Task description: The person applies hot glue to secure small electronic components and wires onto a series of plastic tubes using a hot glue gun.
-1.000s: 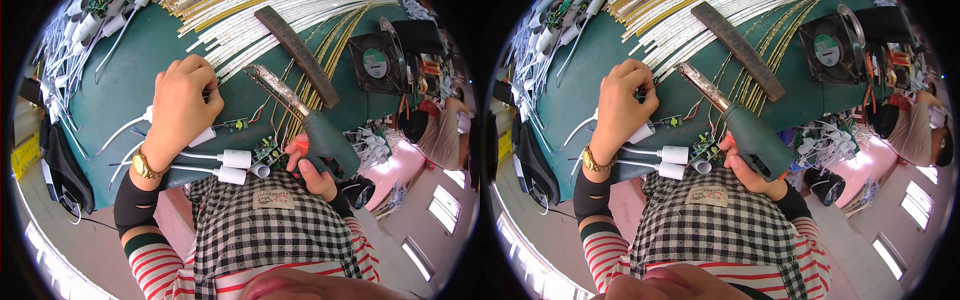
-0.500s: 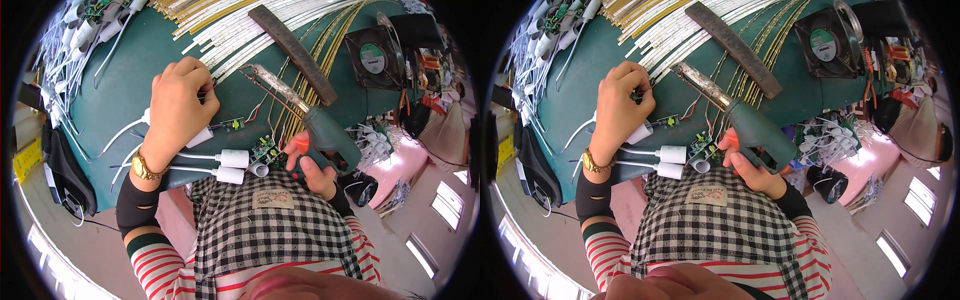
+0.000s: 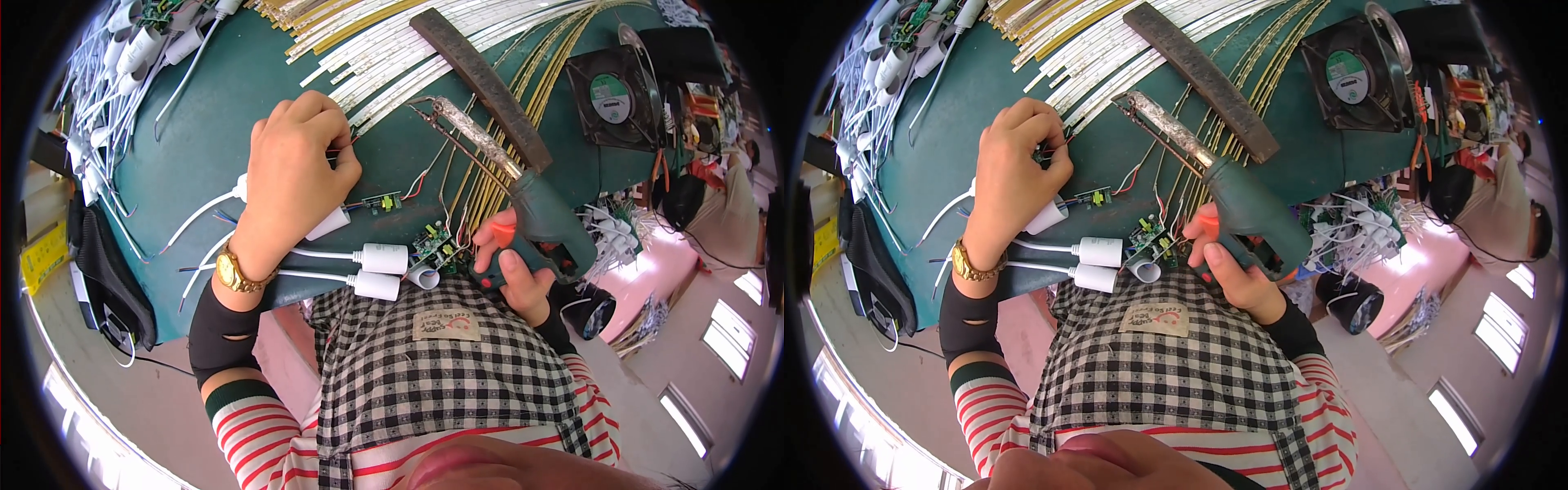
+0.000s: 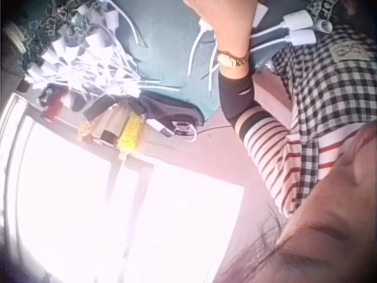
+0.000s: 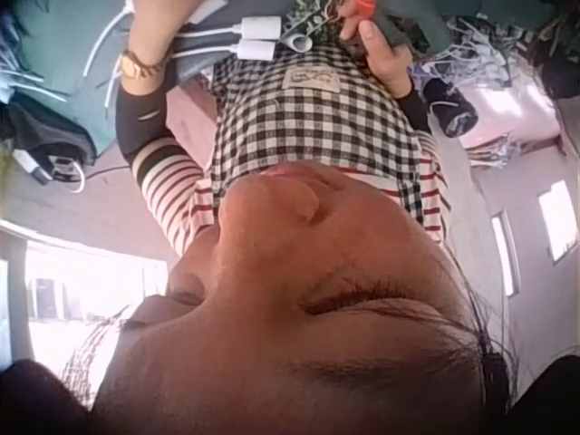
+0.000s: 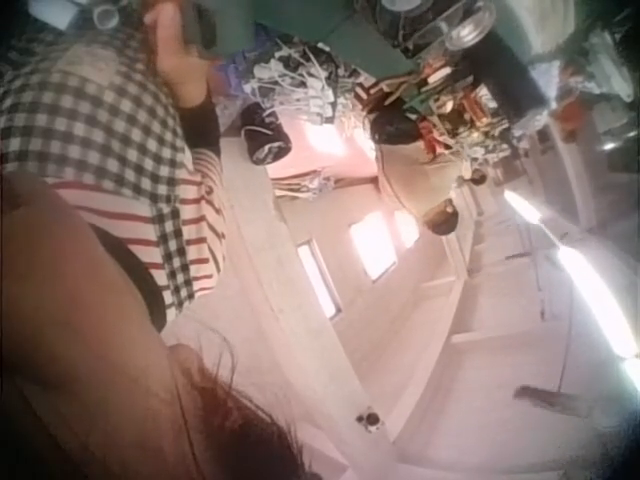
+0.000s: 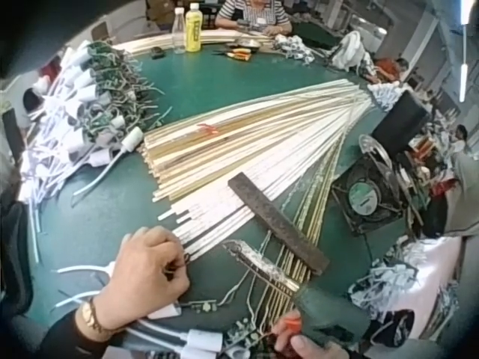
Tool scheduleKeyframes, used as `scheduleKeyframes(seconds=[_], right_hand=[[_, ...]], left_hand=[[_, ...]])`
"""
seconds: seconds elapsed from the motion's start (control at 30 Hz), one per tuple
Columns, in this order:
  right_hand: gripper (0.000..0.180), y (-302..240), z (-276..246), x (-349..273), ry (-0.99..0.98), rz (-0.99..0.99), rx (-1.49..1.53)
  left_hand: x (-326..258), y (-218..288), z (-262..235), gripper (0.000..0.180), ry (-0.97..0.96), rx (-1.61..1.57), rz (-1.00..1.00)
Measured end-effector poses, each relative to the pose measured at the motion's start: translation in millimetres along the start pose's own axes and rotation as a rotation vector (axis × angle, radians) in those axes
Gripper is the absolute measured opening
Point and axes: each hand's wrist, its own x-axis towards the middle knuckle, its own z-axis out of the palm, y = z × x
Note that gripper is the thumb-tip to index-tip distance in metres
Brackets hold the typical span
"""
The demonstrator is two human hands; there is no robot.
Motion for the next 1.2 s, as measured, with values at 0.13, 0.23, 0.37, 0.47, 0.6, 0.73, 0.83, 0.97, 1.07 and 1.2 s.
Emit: scheduleKeyframes(seconds=[0.13,0.23,0.37,0.47,0.6,0.73,0.83,0.97,1.07,1.2], right_hand=[[0.043,0,-1,0,-0.003,-0.025,-0.011],[0.043,2,-3,1,-0.019,-0.019,-0.012],[0.043,2,-4,1,-0.042,-0.028,-0.005],[0.044,2,-5,-2,0.000,-0.051,0.000],[0.038,3,-11,-1,-0.059,-0.111,0.071],[0.037,2,-11,-1,-0.042,-0.109,0.130],[0.037,3,-10,-2,-0.049,-0.111,0.130],[0.036,2,-10,-2,-0.052,-0.123,0.125],[0.042,2,-10,-2,-0.023,-0.105,0.038],[0.041,-8,-9,-2,-0.058,-0.039,0.025]], left_hand=[[0,0,1,0.010,-0.002,-0.001,-0.008],[2,0,2,0.011,0.002,0.003,0.000],[2,2,1,0.012,-0.014,-0.009,-0.026],[3,2,1,0.012,-0.004,-0.006,-0.023],[1,0,0,0.011,-0.008,-0.008,-0.014],[2,0,-1,0.010,-0.022,-0.013,-0.014],[0,0,-2,0.010,-0.022,-0.007,-0.010],[-1,5,-6,0.011,-0.016,0.024,0.021],[1,16,-21,0.014,0.073,0.051,0.169],[-7,22,-28,0.018,-0.044,0.271,0.314]])
